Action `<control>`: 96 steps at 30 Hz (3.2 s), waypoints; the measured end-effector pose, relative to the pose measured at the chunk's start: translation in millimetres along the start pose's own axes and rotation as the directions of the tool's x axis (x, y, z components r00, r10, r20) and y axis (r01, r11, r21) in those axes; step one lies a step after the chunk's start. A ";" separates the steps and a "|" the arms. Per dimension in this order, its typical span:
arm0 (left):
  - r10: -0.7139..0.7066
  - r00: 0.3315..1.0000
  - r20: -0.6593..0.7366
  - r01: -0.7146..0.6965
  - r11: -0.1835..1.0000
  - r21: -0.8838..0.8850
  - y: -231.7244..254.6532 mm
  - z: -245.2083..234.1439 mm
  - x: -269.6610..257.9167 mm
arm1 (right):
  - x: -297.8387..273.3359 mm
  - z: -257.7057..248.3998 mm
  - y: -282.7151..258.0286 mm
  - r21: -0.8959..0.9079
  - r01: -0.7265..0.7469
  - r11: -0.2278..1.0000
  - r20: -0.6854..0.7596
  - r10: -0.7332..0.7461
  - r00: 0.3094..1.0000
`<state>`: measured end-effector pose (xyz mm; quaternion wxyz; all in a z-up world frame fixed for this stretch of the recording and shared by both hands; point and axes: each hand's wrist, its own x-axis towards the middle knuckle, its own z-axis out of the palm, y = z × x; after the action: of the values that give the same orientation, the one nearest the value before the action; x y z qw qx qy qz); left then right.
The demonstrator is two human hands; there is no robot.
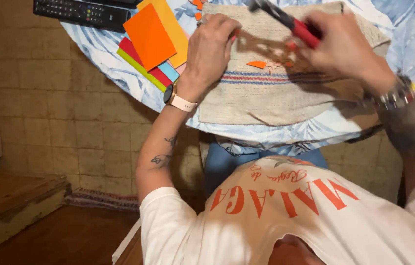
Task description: Cutting small orange tile strips into fragments using hand-held nippers on a cloth-covered table.
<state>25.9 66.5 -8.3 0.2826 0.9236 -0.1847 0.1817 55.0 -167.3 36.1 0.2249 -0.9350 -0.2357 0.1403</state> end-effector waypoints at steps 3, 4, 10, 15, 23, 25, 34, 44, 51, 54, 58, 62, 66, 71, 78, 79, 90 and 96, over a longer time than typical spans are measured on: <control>0.014 1.000 0.023 -0.014 1.000 0.019 -1.4 -7.0 -4.4 | 37.1 4.1 -6.9 0.030 0.186 0.982 -0.035 -0.185 0.982; -0.026 1.000 -0.013 0.026 0.999 0.048 2.1 -13.2 -6.6 | 45.2 2.6 -17.7 0.066 0.038 0.997 0.069 -0.043 0.997; -0.170 0.980 -0.108 0.184 0.974 0.134 28.5 -45.8 -38.7 | 86.0 30.8 -22.5 0.118 0.096 0.988 0.138 -0.112 0.984; -0.110 0.992 -0.067 0.116 0.990 0.080 46.6 -44.3 -58.8 | 81.8 28.1 -21.5 0.063 0.109 0.992 0.163 -0.118 0.980; -0.086 0.996 0.013 0.086 0.996 0.006 54.2 -28.1 -51.5 | 16.5 -29.7 -25.6 0.237 -0.111 0.965 0.143 0.079 0.987; -0.075 0.997 0.029 0.076 0.997 0.000 54.7 -17.2 -46.1 | 0.5 -36.2 -24.3 0.243 -0.151 0.958 0.124 0.124 0.985; -0.047 0.999 -0.003 0.047 0.998 0.032 60.2 10.1 -26.9 | -36.1 -25.3 10.2 0.421 -0.181 0.889 0.121 0.143 0.982; -0.245 0.969 0.020 0.229 0.870 -0.436 64.8 2.5 -33.3 | -42.9 -16.4 15.1 0.377 -0.166 0.911 0.117 0.131 0.984; -0.491 0.846 0.208 0.381 0.283 -0.880 79.4 -16.5 -34.7 | -43.6 -21.3 3.2 0.283 -0.123 0.951 0.111 0.095 0.989; -0.504 0.837 0.212 0.387 0.273 -0.881 80.5 -16.5 -35.4 | -44.2 -23.2 -1.3 0.237 -0.087 0.968 0.127 0.058 0.990; -0.498 0.855 0.144 0.361 0.371 -0.856 81.1 -16.9 -37.2 | -42.6 -22.1 -0.3 0.241 -0.086 0.967 0.132 0.056 0.990; -0.472 0.865 0.172 0.394 0.426 -0.814 81.8 -21.6 -36.5 | -32.8 -11.7 39.6 0.001 0.210 0.978 0.081 -0.209 0.975; -0.416 0.902 0.120 0.360 0.569 -0.739 77.2 -24.9 -35.7 | -27.8 -18.7 45.2 -0.123 0.259 0.958 0.058 -0.254 0.965; -0.326 0.945 0.019 0.276 0.768 -0.578 83.2 -30.5 -30.5 | -21.9 -26.6 31.4 -0.171 0.263 0.949 0.258 -0.215 0.942; -0.285 0.959 -0.008 0.233 0.799 -0.554 81.2 -24.7 -32.3 | -19.6 -32.8 21.7 -0.207 0.277 0.938 0.317 -0.204 0.926; -0.284 0.959 -0.011 0.231 0.801 -0.552 80.9 -23.7 -32.9 | -19.9 -35.2 17.3 -0.205 0.242 0.948 0.343 -0.162 0.925; -0.300 0.954 -0.014 0.238 0.783 -0.575 83.6 -21.8 -33.1 | -19.9 -38.6 12.6 -0.205 0.202 0.958 0.394 -0.108 0.913; -0.322 0.946 -0.015 0.254 0.772 -0.583 80.3 -14.9 -37.3 | -20.9 -39.9 7.9 -0.209 0.193 0.959 0.406 -0.094 0.909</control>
<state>-45.5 22.2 23.4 0.5819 0.8006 -0.0704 0.1246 54.9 -198.2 69.8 0.0661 -0.8883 -0.3600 0.2774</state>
